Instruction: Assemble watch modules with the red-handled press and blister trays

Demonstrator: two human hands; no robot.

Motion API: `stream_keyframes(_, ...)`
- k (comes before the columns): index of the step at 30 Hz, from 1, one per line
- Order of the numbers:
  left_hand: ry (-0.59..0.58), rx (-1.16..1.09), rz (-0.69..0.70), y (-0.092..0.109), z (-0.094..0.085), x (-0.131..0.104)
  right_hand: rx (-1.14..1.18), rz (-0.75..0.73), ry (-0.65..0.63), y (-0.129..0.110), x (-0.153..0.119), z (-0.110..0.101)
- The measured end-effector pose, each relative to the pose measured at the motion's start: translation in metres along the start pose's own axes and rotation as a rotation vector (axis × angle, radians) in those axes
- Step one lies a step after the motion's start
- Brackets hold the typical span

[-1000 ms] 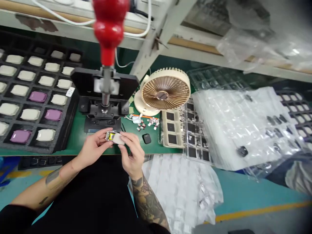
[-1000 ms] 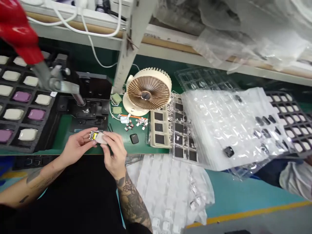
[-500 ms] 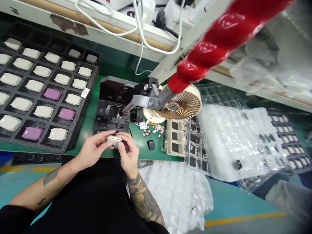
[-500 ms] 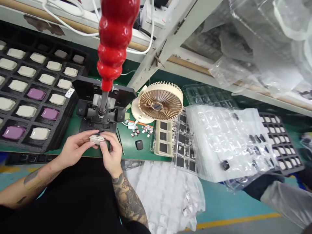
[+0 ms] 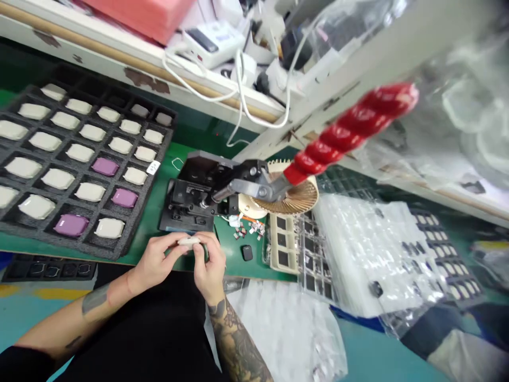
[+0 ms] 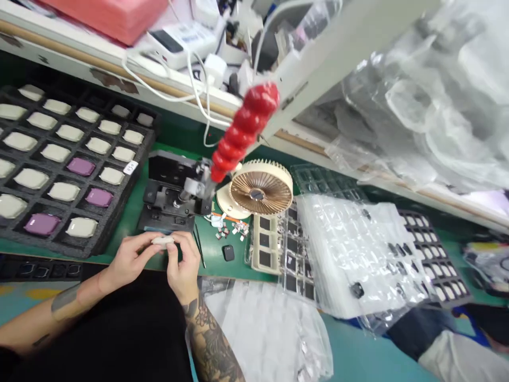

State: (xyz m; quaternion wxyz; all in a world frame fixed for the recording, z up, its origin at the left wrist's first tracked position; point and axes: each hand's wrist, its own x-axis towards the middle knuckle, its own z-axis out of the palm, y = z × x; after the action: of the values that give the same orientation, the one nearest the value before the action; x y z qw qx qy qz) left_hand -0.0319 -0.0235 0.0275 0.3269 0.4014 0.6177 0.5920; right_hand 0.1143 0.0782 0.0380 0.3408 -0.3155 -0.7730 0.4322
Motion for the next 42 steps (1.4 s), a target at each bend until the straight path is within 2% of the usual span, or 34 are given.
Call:
stream_keyframes(5, -0.061, -0.270, -0.120, 0.010, 0.004, 0.005, -0.113, -0.174, 0.015, 0.001, -0.001, 0.005)
stream_keyframes(6, -0.047, -0.338, -0.143, 0.011, 0.006, 0.006, -0.129, -0.185, 0.013, -0.001, 0.002, 0.004)
stream_keyframes(8, 0.019, -0.472, -0.201, 0.010, 0.010, 0.008, -0.174, -0.203, -0.072, -0.008, 0.014, -0.003)
stream_keyframes(10, 0.091, -0.575, -0.260, 0.007, 0.012, 0.009, -0.241, -0.261, -0.140, -0.022, 0.035, -0.017)
stream_keyframes(11, 0.109, -0.606, -0.285, 0.005, 0.011, 0.008, -0.272, -0.309, -0.095, -0.031, 0.049, -0.025)
stream_keyframes(12, 0.112, -0.622, -0.306, 0.002, 0.011, 0.008, -0.287, -0.370, 0.025, -0.043, 0.065, -0.034)
stream_keyframes(15, 0.076, -0.633, -0.333, -0.004, 0.006, 0.004, -0.181, -0.587, 0.553, -0.089, 0.117, -0.054)
stream_keyframes(16, 0.061, -0.636, -0.334, -0.006, 0.004, 0.003, -0.112, -0.661, 0.584, -0.105, 0.133, -0.057)
stream_keyframes(17, 0.050, -0.631, -0.334, -0.007, 0.002, 0.002, -0.038, -0.700, 0.547, -0.119, 0.147, -0.058)
stream_keyframes(18, 0.047, -0.612, -0.330, -0.007, 0.000, 0.002, -0.001, -0.714, 0.442, -0.132, 0.159, -0.058)
stream_keyframes(20, 0.051, -0.500, -0.287, -0.006, -0.003, 0.003, 0.031, -0.719, 0.248, -0.151, 0.176, -0.055)
stream_keyframes(21, 0.054, -0.394, -0.238, -0.005, -0.004, 0.005, 0.037, -0.729, 0.195, -0.156, 0.181, -0.052)
stream_keyframes(26, 0.065, 0.439, 0.194, 0.003, -0.006, 0.030, 0.083, -0.785, 0.237, -0.156, 0.188, -0.043)
stream_keyframes(28, 0.045, 0.753, 0.233, 0.004, -0.002, 0.043, 0.084, -0.789, 0.242, -0.154, 0.189, -0.042)
stream_keyframes(31, -0.040, 1.051, 0.151, 0.005, 0.005, 0.061, 0.058, -0.797, 0.227, -0.154, 0.187, -0.046)
stream_keyframes(34, -0.105, 1.142, 0.117, 0.010, 0.007, 0.066, -0.066, -0.789, 0.183, -0.161, 0.183, -0.054)
stream_keyframes(37, -0.102, 1.160, 0.222, 0.017, 0.002, 0.047, -0.183, -0.753, 0.119, -0.170, 0.174, -0.063)
stream_keyframes(40, 0.043, 1.001, 0.428, 0.022, -0.006, 0.007, -0.150, -0.776, 0.151, -0.166, 0.163, -0.066)
stream_keyframes(42, 0.146, 0.850, 0.513, 0.026, -0.011, -0.020, -0.073, -0.931, 0.236, -0.151, 0.155, -0.059)
